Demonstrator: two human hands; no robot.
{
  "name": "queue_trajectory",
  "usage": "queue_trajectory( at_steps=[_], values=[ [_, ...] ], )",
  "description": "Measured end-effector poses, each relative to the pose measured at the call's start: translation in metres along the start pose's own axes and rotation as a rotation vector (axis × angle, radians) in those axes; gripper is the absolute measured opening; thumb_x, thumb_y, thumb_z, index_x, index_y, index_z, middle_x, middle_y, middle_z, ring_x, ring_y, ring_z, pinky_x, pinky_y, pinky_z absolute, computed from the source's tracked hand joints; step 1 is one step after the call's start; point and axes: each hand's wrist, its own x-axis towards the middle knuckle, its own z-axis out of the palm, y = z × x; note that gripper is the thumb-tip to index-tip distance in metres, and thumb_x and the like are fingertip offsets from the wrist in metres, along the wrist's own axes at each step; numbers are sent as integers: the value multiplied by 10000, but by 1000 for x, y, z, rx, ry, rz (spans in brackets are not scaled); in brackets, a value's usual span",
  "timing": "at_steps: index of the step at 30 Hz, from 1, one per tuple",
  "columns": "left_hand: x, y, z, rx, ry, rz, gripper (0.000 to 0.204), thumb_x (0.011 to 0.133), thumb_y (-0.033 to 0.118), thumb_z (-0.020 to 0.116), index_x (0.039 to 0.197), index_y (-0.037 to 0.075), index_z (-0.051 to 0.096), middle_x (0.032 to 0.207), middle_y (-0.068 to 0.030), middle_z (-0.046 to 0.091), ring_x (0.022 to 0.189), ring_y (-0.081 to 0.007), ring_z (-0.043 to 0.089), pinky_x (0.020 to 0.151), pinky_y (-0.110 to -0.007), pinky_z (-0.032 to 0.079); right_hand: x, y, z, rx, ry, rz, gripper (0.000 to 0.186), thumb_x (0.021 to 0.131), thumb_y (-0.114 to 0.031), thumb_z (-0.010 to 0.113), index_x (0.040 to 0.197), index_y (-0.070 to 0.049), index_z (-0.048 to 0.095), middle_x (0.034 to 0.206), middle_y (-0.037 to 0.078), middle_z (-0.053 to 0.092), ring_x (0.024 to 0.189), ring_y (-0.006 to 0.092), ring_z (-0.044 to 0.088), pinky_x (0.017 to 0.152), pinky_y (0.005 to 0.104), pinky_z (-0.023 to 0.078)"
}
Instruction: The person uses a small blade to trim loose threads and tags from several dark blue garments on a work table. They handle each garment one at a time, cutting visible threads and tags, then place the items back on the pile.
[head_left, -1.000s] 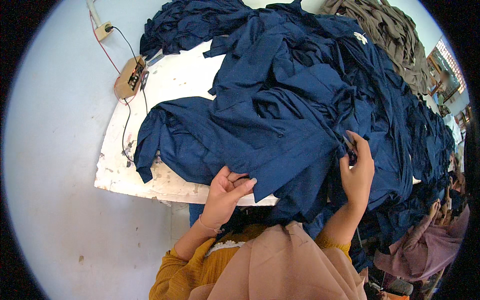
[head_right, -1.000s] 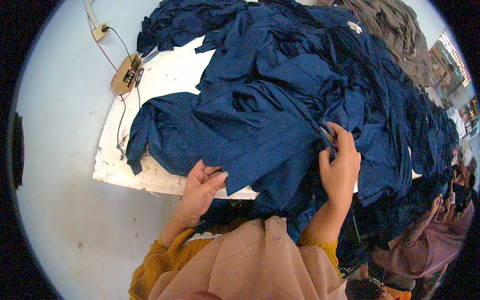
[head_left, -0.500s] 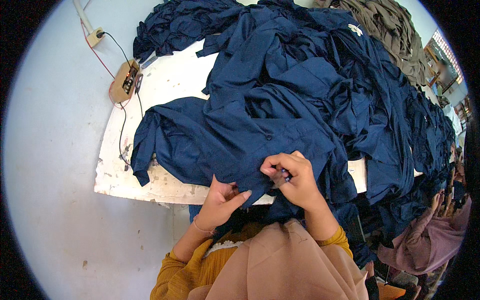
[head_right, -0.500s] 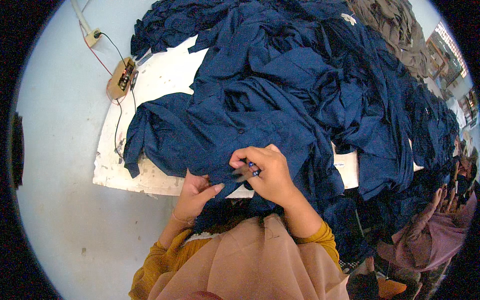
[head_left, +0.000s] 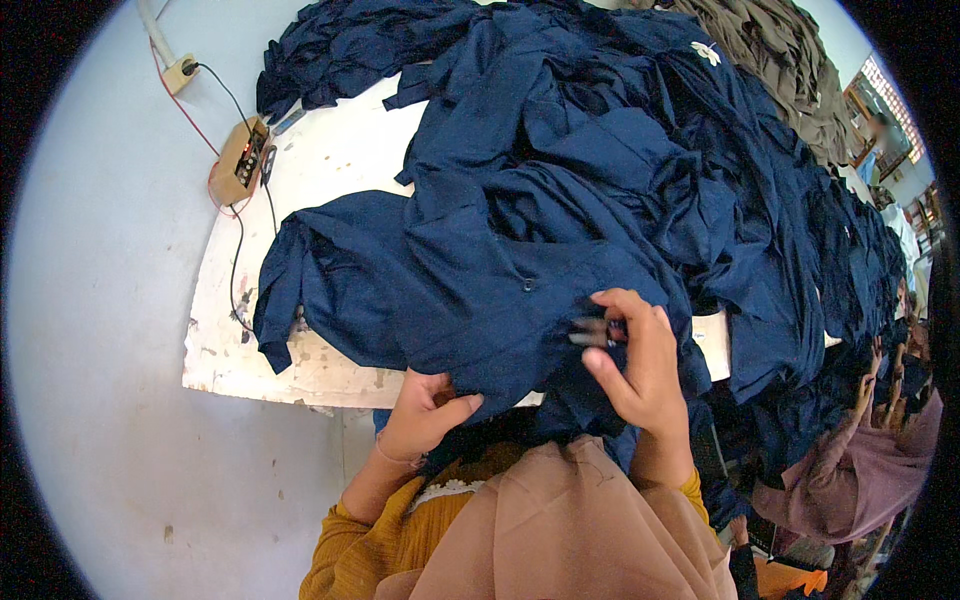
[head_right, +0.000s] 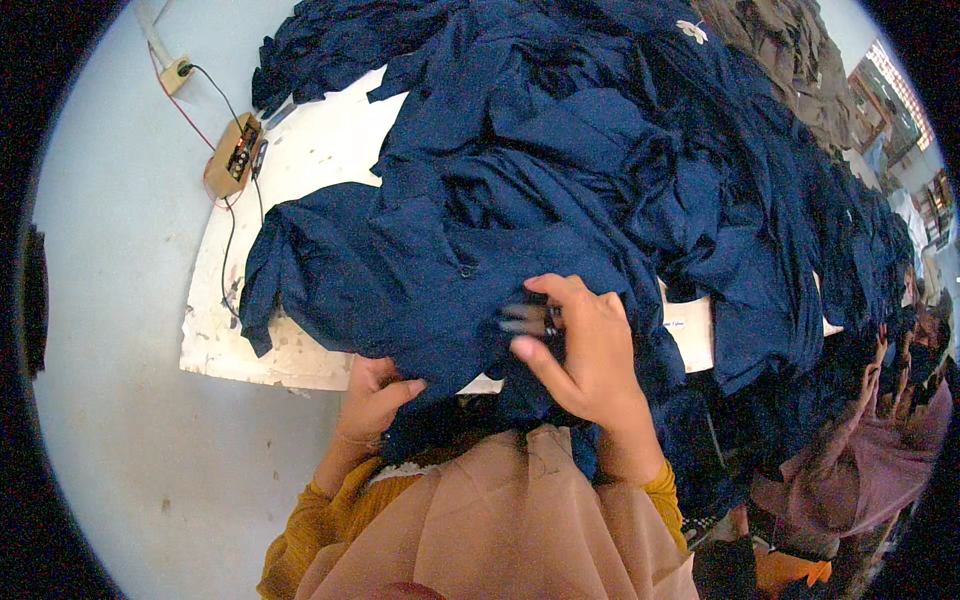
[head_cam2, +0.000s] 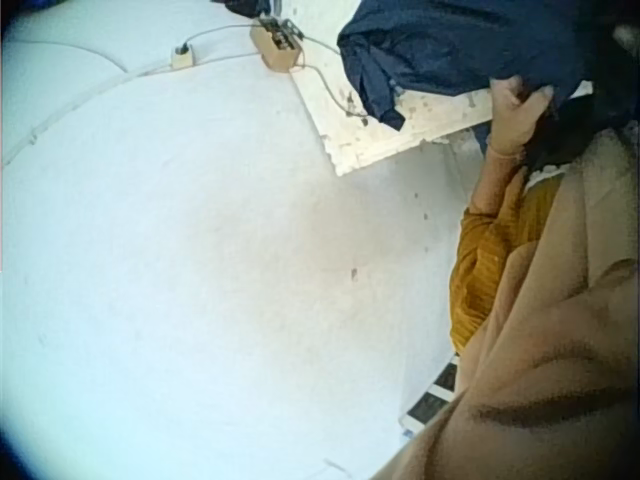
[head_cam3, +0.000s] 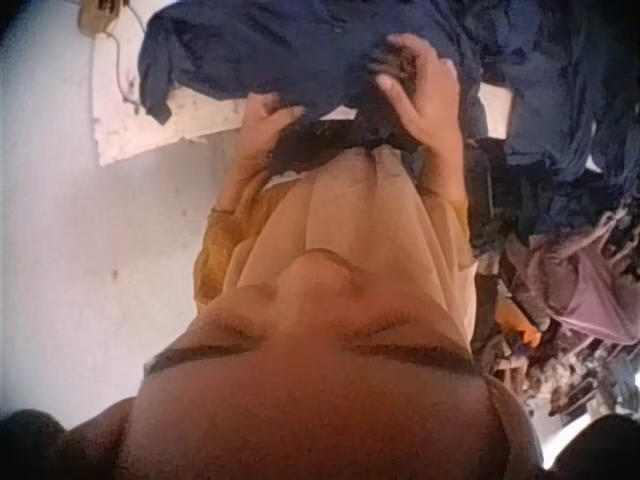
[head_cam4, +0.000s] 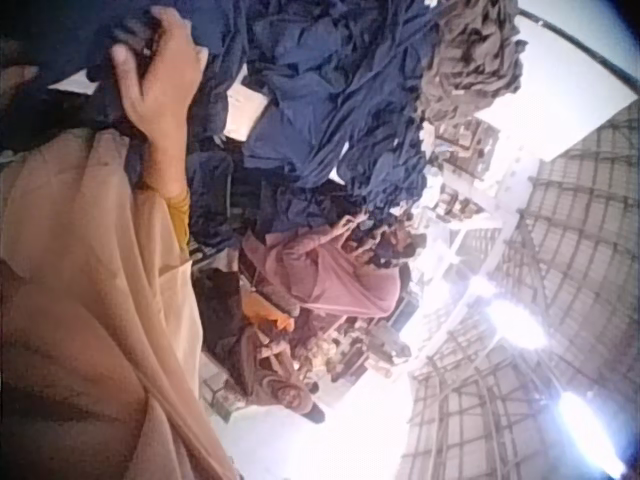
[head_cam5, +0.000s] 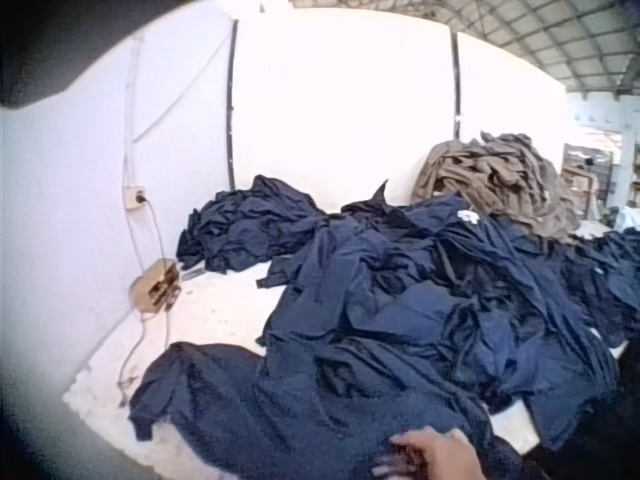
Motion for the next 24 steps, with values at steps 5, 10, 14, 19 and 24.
queue_trajectory(
  at_steps=[5, 10, 14, 19, 24],
  values=[
    [0, -3, 0, 14, 8, 45, 750, 792, -66, 655, 1462, 2, 326, 1391, -136, 530, 1253, -234, 534, 1078, -363, 393, -6, 4, 20, -256, 63, -115, 349, 780, -147, 758, 1118, -113, 679, 840, 34, 615, 700, 208, 562, 646, 333, 363],
    [-1, 0, -3, -68, -18, -79, 888, 717, -53, 681, 1507, 22, 281, 1462, -128, 460, 1306, -258, 488, 1115, -392, 357, -7, 5, 26, -171, 62, -167, 303, 758, -176, 780, 1051, -120, 728, 810, 16, 616, 683, 182, 563, 620, 322, 351],
    [-1, -11, -5, -163, -32, -43, 965, 667, -74, 668, 1529, 31, 248, 1515, -119, 395, 1376, -278, 410, 1153, -411, 304, -11, 8, 35, -128, 72, -159, 298, 800, -259, 761, 1092, -203, 734, 812, 5, 604, 667, 176, 575, 607, 334, 356],
    [-2, -13, -6, -236, -48, -17, 992, 639, -87, 648, 1535, 38, 240, 1521, -118, 387, 1395, -284, 388, 1160, -412, 291, -12, 7, 39, -109, 112, -138, 291, 785, -235, 773, 1072, -200, 741, 791, 0, 600, 650, 175, 570, 596, 329, 352],
    [-4, -9, -3, -194, -13, -57, 978, 632, -79, 639, 1525, 37, 258, 1481, -116, 438, 1349, -283, 452, 1130, -401, 337, -13, 8, 40, -38, 125, -114, 292, 777, -221, 777, 1066, -197, 742, 781, -3, 598, 637, 172, 564, 584, 324, 339]
  ],
)
